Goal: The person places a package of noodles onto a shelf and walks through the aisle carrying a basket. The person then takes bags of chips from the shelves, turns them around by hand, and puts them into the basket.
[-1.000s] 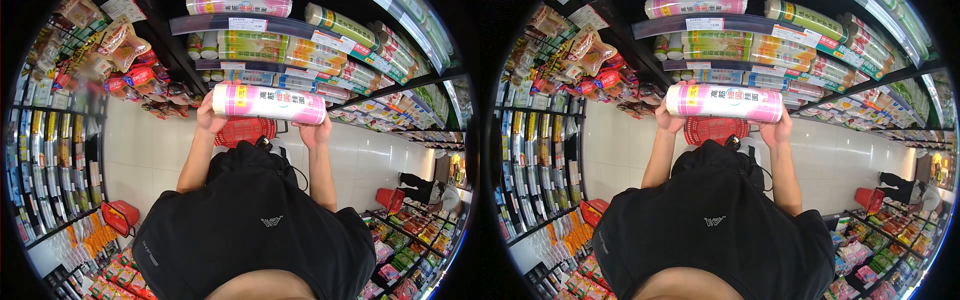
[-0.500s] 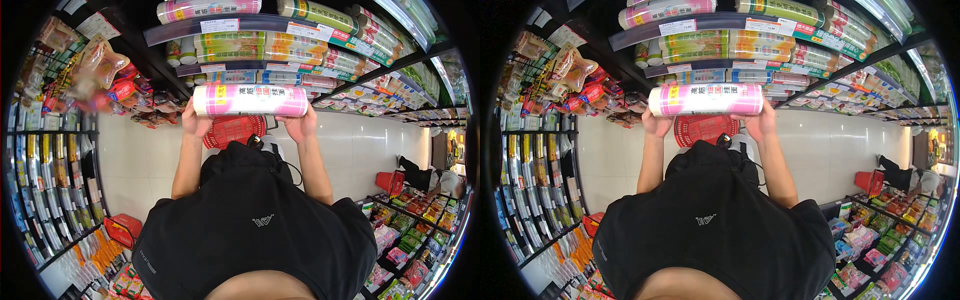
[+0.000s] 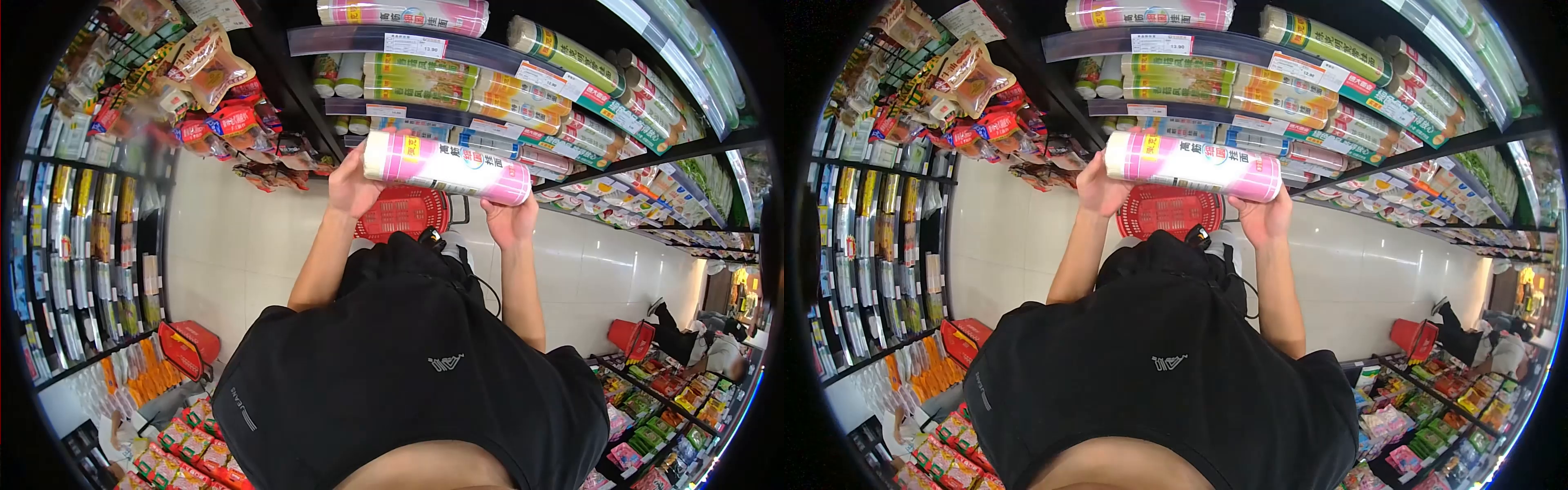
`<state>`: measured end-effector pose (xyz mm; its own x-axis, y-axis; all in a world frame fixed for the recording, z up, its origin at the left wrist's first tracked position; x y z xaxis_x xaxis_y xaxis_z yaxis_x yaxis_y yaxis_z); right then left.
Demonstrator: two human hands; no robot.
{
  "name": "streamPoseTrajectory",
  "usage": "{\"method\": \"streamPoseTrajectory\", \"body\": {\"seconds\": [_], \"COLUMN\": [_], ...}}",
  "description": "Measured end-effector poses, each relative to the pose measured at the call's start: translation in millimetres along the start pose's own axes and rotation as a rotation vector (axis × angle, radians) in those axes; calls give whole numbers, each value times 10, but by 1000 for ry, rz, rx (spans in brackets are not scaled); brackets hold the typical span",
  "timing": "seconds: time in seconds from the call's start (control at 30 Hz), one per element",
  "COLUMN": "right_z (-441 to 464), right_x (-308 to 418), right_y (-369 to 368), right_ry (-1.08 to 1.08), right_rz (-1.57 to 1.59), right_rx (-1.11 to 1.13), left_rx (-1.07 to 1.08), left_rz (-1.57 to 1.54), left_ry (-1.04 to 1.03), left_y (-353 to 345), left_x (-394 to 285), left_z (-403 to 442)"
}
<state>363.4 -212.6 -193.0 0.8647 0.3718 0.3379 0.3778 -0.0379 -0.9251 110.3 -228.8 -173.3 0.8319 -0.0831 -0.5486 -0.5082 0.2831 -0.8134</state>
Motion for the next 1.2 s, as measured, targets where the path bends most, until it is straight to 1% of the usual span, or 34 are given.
{"method": "streamPoseTrajectory", "body": {"seconds": [0.13,0.37,0.47,0.57,0.63,0.73,0.77,0.8,0.83,0.87,0.93,0.97,1.0,1.07,1.1,1.2], "right_z": [25,49,60,59,72,93,96,99,93,75,62,67,81,112,121,152], "right_x": [-17,-56,-60,-72,-69,-64,-68,-69,-63,-69,-49,-36,-16,30,76,111], "right_y": [-39,-57,-91,-105,-100,-73,-96,-129,-167,-220,-326,-335,-263,-290,-323,-307], "right_ry": [-11,-22,-26,-21,-20,-21,-10,-3,4,20,84,76,81,208,283,216], "right_rz": [0,10,-2,-70,-63,-64,-61,-137,-216,-217,-357,-341,-341,-617,-714,-781], "right_rx": [-5,-6,3,-43,-18,1,-7,-5,-7,-21,-11,99,89,236,164,216], "left_rx": [-29,-35,-48,-53,-43,-67,-115,-162,-151,-142,-241,-236,-251,-268,-252,-254], "left_rz": [-30,33,34,38,36,29,26,21,-24,-112,-49,-55,-32,-8,33,114], "left_ry": [-3,-23,-22,-26,-24,-30,-14,3,5,8,8,18,12,3,33,79], "left_y": [28,84,95,115,124,209,285,357,396,411,356,305,270,261,267,193], "left_x": [-16,-52,-63,-79,-73,-49,-26,1,30,31,3,-4,-26,-76,-88,-136], "left_z": [-5,-12,-6,-8,-4,-21,-32,-40,-42,-21,16,51,69,109,136,177]}}
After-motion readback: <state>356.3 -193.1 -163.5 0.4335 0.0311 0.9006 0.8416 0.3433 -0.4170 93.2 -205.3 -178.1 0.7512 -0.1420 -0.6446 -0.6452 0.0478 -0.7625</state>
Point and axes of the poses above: each hand's wrist, its own z-axis towards the middle knuckle, its own y-axis out of the back of the hand, x = y × z, the point moved 5 cm from there along z, towards the middle knuckle, and after that the axes turned 6 degrees about z, right-handed, at the moved point
